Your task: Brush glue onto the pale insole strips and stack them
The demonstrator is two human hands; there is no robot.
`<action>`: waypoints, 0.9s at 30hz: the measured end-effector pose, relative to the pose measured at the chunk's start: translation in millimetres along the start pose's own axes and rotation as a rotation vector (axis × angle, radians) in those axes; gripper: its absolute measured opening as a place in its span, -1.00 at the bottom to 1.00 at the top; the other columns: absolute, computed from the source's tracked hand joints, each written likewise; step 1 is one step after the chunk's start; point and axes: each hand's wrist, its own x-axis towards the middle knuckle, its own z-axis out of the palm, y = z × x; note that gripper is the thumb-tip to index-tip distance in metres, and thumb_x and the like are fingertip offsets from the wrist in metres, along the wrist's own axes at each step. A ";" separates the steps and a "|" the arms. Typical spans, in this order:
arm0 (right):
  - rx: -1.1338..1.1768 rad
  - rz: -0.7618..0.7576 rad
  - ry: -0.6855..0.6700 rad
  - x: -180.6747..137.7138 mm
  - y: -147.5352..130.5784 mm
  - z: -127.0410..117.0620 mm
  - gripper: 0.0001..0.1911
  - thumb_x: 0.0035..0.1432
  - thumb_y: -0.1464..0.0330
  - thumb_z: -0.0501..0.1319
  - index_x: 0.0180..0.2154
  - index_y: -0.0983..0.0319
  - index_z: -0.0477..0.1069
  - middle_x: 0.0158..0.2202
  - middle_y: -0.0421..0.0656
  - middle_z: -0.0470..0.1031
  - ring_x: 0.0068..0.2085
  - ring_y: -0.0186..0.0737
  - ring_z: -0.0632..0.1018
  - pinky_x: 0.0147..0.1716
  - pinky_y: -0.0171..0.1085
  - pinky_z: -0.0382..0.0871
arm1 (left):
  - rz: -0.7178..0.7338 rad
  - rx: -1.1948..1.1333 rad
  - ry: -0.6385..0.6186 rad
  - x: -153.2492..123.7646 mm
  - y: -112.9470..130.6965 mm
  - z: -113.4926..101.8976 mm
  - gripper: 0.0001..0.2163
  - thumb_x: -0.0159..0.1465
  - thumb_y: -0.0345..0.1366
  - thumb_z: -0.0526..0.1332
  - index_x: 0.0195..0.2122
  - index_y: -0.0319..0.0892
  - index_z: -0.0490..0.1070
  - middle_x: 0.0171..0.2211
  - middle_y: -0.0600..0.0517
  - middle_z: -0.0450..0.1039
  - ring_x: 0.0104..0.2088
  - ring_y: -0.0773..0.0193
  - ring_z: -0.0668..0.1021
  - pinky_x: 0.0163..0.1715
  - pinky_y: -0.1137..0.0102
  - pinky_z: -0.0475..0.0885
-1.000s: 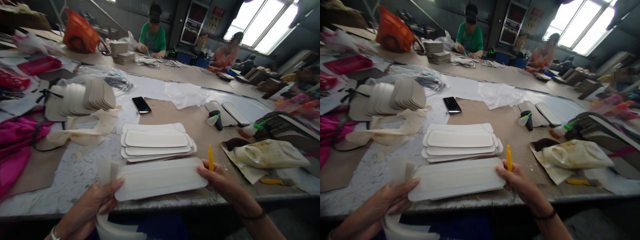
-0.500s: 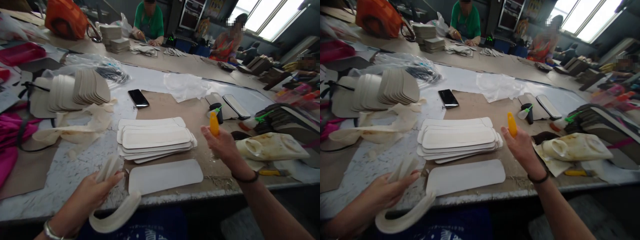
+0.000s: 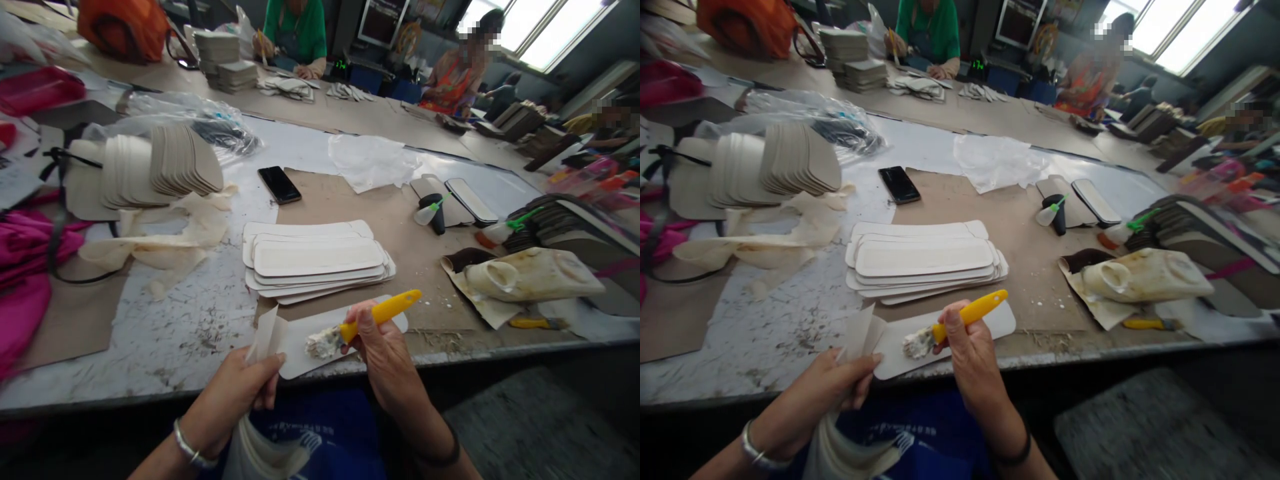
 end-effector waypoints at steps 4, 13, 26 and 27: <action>-0.047 0.094 -0.037 -4.8 13.4 14.0 -0.59 0.04 -0.01 0.21 -0.37 0.22 0.29 -0.49 -0.27 0.31 -0.51 -0.33 0.43 -0.46 -0.32 0.40 | 0.018 0.011 -0.022 -3.3 -2.3 1.6 -0.65 -0.01 -0.03 0.18 -0.77 -0.17 0.30 -0.81 0.09 0.27 -0.71 0.40 0.27 -0.63 0.47 0.13; -0.535 -0.263 0.326 0.3 23.0 -39.3 -0.72 0.12 0.14 0.18 -0.41 0.23 0.34 -0.40 -0.14 0.37 -0.39 -0.23 0.43 -0.35 -0.24 0.38 | 0.019 0.012 -0.006 -5.9 0.3 2.0 -0.63 -0.06 0.03 0.20 -0.77 -0.16 0.32 -0.81 0.07 0.30 -0.70 0.36 0.30 -0.62 0.45 0.17; -0.926 -0.677 0.336 -13.5 20.9 -46.9 -0.91 0.19 0.39 0.15 -0.31 0.19 0.44 -0.33 -0.10 0.50 -0.25 -0.17 0.52 -0.18 -0.17 0.46 | 0.027 -0.013 0.028 -0.4 -9.6 3.9 -0.62 -0.12 0.06 0.28 -0.78 -0.17 0.40 -0.83 0.03 0.33 -0.73 0.36 0.28 -0.64 0.45 0.14; -0.892 -0.673 0.301 -17.6 21.7 -41.1 -0.91 0.19 0.41 0.16 -0.30 0.19 0.44 -0.33 -0.10 0.50 -0.25 -0.18 0.53 -0.19 -0.19 0.46 | 0.032 -0.004 0.032 -0.4 -9.0 3.9 -0.62 -0.13 0.06 0.28 -0.77 -0.17 0.40 -0.82 0.03 0.33 -0.73 0.35 0.29 -0.63 0.45 0.16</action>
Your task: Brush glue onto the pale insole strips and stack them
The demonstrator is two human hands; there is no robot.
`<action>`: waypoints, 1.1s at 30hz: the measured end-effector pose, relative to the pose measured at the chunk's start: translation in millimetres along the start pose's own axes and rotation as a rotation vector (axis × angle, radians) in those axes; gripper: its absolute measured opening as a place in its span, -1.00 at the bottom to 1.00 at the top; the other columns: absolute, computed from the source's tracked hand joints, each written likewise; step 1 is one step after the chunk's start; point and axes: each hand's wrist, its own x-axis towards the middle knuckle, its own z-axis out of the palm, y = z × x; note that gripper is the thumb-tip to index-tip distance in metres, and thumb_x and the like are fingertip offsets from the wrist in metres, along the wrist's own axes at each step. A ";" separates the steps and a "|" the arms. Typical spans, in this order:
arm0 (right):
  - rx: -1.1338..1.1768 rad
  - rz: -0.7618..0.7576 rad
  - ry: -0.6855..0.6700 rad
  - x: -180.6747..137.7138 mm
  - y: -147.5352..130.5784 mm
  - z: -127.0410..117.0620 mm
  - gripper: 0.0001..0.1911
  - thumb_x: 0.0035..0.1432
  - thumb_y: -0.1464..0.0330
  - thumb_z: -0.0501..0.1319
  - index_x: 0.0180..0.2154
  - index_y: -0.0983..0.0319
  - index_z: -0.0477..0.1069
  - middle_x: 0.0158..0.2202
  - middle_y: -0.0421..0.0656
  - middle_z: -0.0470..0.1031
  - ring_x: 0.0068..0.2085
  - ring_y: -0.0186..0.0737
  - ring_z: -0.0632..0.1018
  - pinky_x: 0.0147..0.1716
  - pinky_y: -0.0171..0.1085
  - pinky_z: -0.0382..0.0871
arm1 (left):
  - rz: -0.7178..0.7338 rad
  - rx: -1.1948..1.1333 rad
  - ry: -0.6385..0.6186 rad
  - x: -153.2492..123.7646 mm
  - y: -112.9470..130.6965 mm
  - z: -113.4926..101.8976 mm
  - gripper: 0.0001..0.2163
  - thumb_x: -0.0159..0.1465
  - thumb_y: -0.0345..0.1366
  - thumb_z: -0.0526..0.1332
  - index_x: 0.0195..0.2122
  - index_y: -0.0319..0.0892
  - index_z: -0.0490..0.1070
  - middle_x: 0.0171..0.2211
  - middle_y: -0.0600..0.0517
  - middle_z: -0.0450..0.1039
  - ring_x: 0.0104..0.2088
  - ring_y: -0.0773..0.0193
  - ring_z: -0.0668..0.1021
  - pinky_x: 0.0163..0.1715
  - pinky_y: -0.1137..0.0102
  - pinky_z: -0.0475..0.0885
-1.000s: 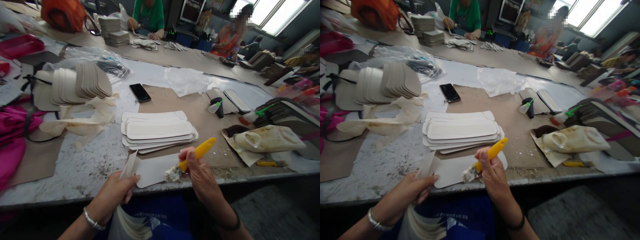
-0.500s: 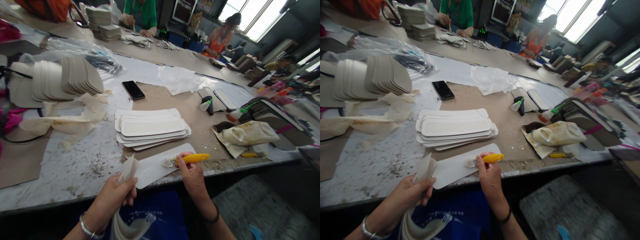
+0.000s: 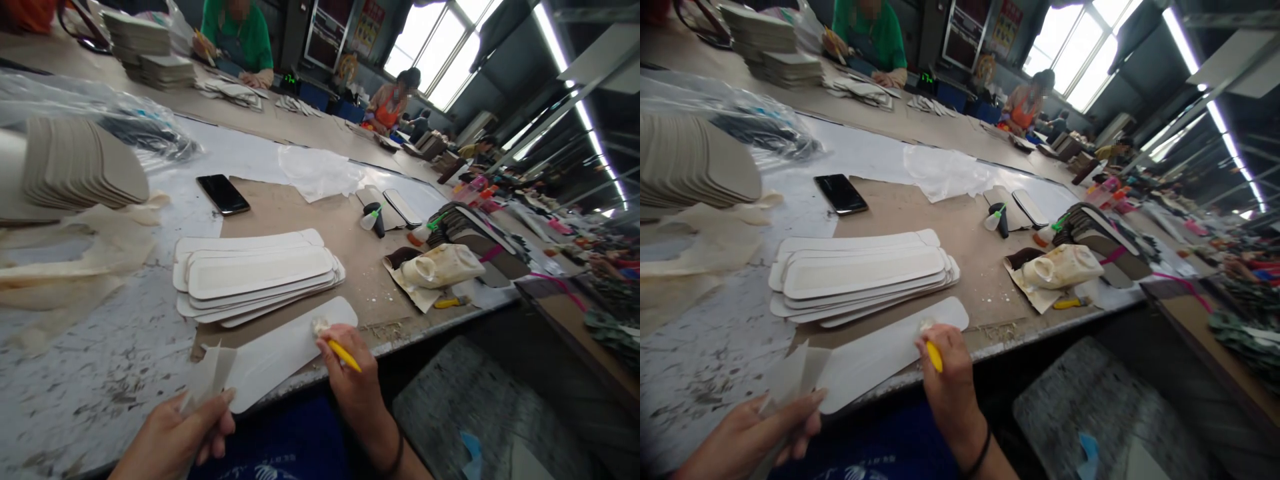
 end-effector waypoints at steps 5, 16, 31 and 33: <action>-0.013 -0.006 0.066 4.4 7.6 -16.2 -0.91 0.18 0.41 0.17 -0.29 0.18 0.45 -0.33 -0.09 0.49 -0.23 -0.17 0.53 -0.19 -0.17 0.47 | 0.018 0.044 0.003 2.4 -1.9 -2.2 -0.63 -0.12 0.07 0.24 -0.76 -0.16 0.44 -0.82 0.01 0.34 -0.73 0.32 0.30 -0.62 0.42 0.20; 0.431 0.269 -0.153 -8.4 -47.6 22.7 -0.91 0.16 0.34 0.18 -0.37 0.20 0.42 -0.41 -0.14 0.46 -0.32 -0.21 0.51 -0.29 -0.25 0.45 | 0.006 -0.054 -0.044 1.8 1.5 -3.6 -0.65 -0.06 0.01 0.23 -0.73 -0.20 0.45 -0.81 0.04 0.34 -0.72 0.38 0.32 -0.62 0.47 0.18; 0.464 0.438 -0.176 -2.4 -40.4 30.3 -0.84 0.16 0.27 0.18 -0.39 0.23 0.39 -0.46 -0.19 0.40 -0.44 -0.28 0.45 -0.43 -0.31 0.38 | -0.065 -0.029 -0.067 -1.9 9.0 -5.5 -0.64 -0.07 0.02 0.19 -0.70 -0.21 0.44 -0.79 0.03 0.36 -0.70 0.35 0.33 -0.61 0.44 0.22; 0.363 0.346 -0.104 0.5 -24.1 30.7 -0.85 0.15 0.30 0.19 -0.40 0.24 0.40 -0.43 -0.16 0.42 -0.38 -0.24 0.48 -0.35 -0.26 0.40 | -0.063 -0.029 -0.054 -1.8 6.7 -5.5 -0.65 -0.06 0.01 0.19 -0.69 -0.21 0.44 -0.78 0.03 0.38 -0.69 0.35 0.34 -0.60 0.44 0.23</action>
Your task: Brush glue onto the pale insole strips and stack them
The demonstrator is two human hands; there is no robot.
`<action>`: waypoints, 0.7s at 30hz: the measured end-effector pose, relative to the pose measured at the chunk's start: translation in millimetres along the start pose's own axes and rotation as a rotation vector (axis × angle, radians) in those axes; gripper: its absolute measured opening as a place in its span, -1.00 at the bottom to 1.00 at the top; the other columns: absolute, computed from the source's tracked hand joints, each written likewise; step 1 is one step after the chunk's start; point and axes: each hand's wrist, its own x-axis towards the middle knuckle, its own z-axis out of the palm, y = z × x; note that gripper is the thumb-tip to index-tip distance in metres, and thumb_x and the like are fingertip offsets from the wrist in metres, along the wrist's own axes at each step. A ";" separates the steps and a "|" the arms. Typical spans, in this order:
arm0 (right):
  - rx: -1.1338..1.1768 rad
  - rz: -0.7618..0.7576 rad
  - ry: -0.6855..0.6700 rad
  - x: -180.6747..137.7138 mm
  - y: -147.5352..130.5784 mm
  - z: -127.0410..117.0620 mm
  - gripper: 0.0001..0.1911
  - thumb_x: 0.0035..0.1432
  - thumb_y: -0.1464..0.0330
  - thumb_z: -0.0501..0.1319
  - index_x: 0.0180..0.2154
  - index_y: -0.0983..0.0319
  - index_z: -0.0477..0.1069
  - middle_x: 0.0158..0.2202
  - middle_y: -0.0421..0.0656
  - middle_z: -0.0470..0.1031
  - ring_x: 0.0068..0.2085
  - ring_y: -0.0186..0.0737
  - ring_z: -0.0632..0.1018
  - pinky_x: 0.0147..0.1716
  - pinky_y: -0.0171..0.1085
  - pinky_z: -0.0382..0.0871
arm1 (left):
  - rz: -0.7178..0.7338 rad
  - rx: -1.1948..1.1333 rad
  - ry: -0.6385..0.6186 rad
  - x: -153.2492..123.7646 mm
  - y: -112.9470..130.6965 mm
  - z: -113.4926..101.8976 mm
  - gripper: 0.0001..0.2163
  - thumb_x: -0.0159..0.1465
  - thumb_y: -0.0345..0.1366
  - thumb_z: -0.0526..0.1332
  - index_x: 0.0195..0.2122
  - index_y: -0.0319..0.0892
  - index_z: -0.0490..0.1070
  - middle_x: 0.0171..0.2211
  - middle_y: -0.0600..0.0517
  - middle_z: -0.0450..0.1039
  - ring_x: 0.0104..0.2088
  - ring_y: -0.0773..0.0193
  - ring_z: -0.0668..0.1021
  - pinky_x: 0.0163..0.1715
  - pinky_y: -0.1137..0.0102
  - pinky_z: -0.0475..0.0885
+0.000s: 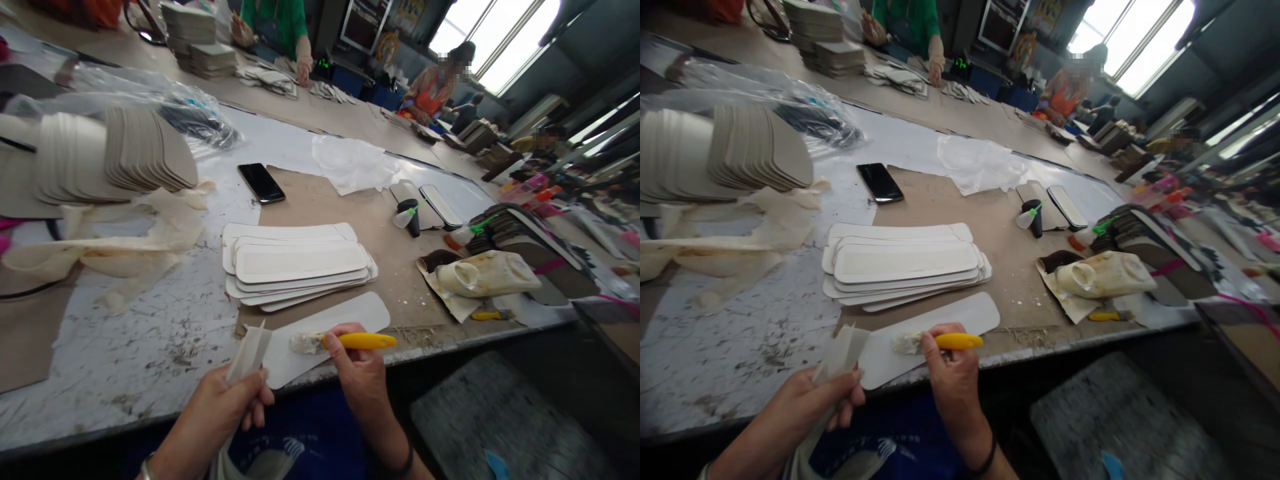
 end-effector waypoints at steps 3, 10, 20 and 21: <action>-0.220 -0.129 0.167 18.3 24.4 -26.8 -0.86 0.14 0.30 0.20 -0.39 0.24 0.42 -0.41 -0.13 0.45 -0.34 -0.20 0.49 -0.27 -0.20 0.41 | 0.013 -0.021 0.020 0.5 -3.8 1.1 -0.66 -0.04 -0.01 0.20 -0.68 -0.21 0.44 -0.77 0.04 0.39 -0.69 0.36 0.35 -0.61 0.46 0.23; -0.552 -0.335 0.302 43.6 41.0 -84.2 -0.84 0.18 0.30 0.16 -0.39 0.23 0.41 -0.41 -0.12 0.46 -0.32 -0.18 0.50 -0.25 -0.16 0.43 | 0.028 -0.070 0.126 -2.7 -0.8 9.4 -0.66 -0.09 -0.01 0.22 -0.73 -0.21 0.42 -0.82 0.06 0.34 -0.73 0.40 0.31 -0.63 0.47 0.18; -0.186 -0.345 -0.001 5.3 1.7 -28.3 -0.90 0.20 0.42 0.13 -0.36 0.20 0.40 -0.39 -0.15 0.43 -0.28 -0.23 0.48 -0.24 -0.24 0.41 | 0.054 -0.027 0.167 1.8 -6.5 9.3 -0.64 -0.08 0.02 0.22 -0.71 -0.22 0.38 -0.83 0.09 0.30 -0.74 0.43 0.29 -0.64 0.49 0.14; -0.104 -0.321 -0.020 3.1 -4.2 -23.0 -0.89 0.21 0.41 0.13 -0.37 0.20 0.38 -0.40 -0.17 0.41 -0.29 -0.24 0.47 -0.26 -0.26 0.41 | 0.063 -0.028 0.189 1.9 -6.0 8.0 -0.64 -0.11 0.03 0.23 -0.67 -0.22 0.38 -0.83 0.10 0.30 -0.75 0.42 0.28 -0.67 0.49 0.12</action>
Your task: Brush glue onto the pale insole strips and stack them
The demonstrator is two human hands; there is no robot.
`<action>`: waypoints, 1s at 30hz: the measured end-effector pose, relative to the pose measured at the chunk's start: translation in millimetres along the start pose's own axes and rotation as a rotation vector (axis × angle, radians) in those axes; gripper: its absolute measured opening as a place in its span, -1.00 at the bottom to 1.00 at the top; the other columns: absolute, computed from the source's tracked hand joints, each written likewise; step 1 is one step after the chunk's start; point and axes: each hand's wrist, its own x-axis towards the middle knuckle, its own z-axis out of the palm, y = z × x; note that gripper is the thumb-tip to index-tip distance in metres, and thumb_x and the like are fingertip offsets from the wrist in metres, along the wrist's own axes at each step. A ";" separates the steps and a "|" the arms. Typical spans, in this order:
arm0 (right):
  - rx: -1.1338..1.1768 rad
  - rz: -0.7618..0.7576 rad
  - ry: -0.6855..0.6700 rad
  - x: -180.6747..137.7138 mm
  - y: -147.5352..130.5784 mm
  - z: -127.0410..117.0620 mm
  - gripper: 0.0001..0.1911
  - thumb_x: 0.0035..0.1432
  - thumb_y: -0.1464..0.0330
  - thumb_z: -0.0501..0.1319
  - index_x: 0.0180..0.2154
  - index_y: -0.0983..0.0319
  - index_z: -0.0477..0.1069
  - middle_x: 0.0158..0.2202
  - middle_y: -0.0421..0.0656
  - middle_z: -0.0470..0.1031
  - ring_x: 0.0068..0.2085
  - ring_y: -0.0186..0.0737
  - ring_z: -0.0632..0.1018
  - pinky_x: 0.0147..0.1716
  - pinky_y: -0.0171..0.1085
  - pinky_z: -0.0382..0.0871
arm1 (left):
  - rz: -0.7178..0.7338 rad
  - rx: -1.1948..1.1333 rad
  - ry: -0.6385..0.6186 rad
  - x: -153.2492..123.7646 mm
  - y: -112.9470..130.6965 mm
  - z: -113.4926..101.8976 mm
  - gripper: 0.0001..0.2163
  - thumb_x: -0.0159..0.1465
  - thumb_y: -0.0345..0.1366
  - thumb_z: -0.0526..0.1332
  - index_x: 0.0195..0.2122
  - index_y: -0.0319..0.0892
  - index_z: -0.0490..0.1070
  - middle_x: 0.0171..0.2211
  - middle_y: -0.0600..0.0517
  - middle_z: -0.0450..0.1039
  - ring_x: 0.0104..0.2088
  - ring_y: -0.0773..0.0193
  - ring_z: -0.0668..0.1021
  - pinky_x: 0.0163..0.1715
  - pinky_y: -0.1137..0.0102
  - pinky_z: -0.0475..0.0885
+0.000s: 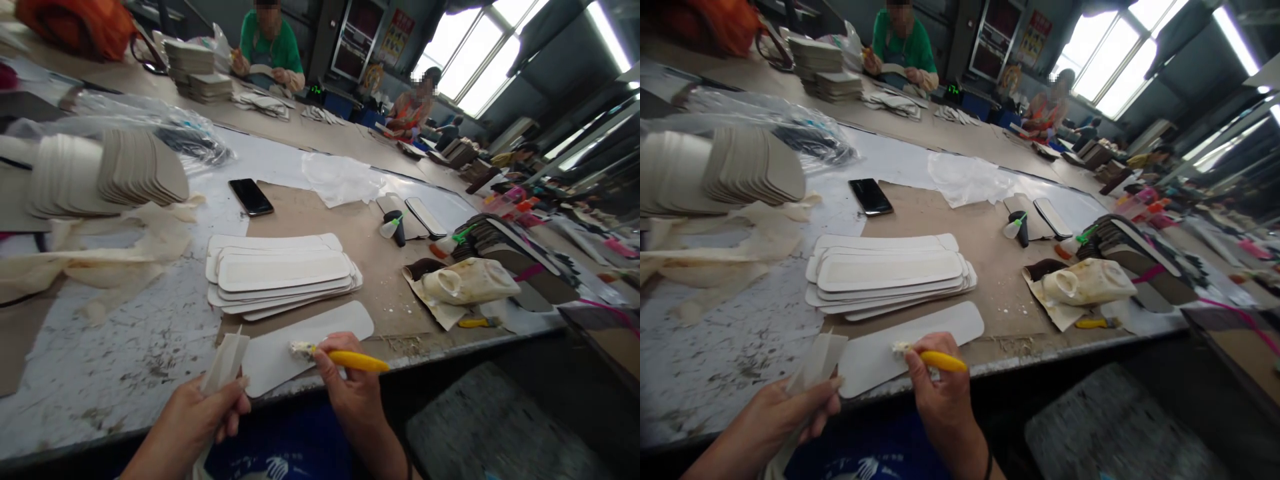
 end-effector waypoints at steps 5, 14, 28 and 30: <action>0.242 0.155 -0.055 12.0 -19.1 6.4 -0.80 0.27 0.29 0.04 -0.37 0.20 0.34 -0.33 -0.16 0.41 -0.25 -0.26 0.46 -0.25 -0.30 0.36 | 0.137 -0.008 0.070 -7.6 8.4 -9.3 -0.65 -0.13 0.00 0.27 -0.48 -0.16 0.33 -0.77 0.15 0.35 -0.77 0.41 0.26 -0.72 0.48 0.12; 0.579 0.431 -0.348 12.1 -56.4 52.6 -0.75 0.01 0.22 0.26 -0.51 0.20 0.26 -0.61 -0.35 0.16 -0.58 -0.41 0.22 -0.60 -0.41 0.20 | 0.248 -0.103 -0.006 -24.9 18.0 0.9 -0.70 -0.07 -0.12 0.33 -0.39 -0.17 0.36 -0.68 0.18 0.35 -0.66 0.38 0.33 -0.66 0.49 0.21; 1.037 0.736 -0.395 3.6 -52.7 52.3 -0.60 -0.04 0.03 0.28 -0.43 0.17 0.20 -0.76 -0.44 0.11 -0.74 -0.43 0.20 -0.74 -0.37 0.23 | 0.139 -0.383 -0.044 -38.4 26.6 19.5 -0.59 -0.16 0.06 0.37 -0.60 -0.24 0.42 -0.70 0.04 0.45 -0.67 0.33 0.44 -0.63 0.46 0.36; 0.941 0.767 -0.291 4.2 -46.5 46.3 -0.61 -0.05 0.04 0.29 -0.42 0.18 0.25 -0.71 -0.38 0.22 -0.72 -0.41 0.26 -0.71 -0.36 0.26 | 0.146 -0.361 -0.033 -39.3 27.5 23.4 -0.59 -0.18 0.05 0.37 -0.57 -0.24 0.42 -0.70 0.03 0.45 -0.68 0.33 0.44 -0.64 0.45 0.36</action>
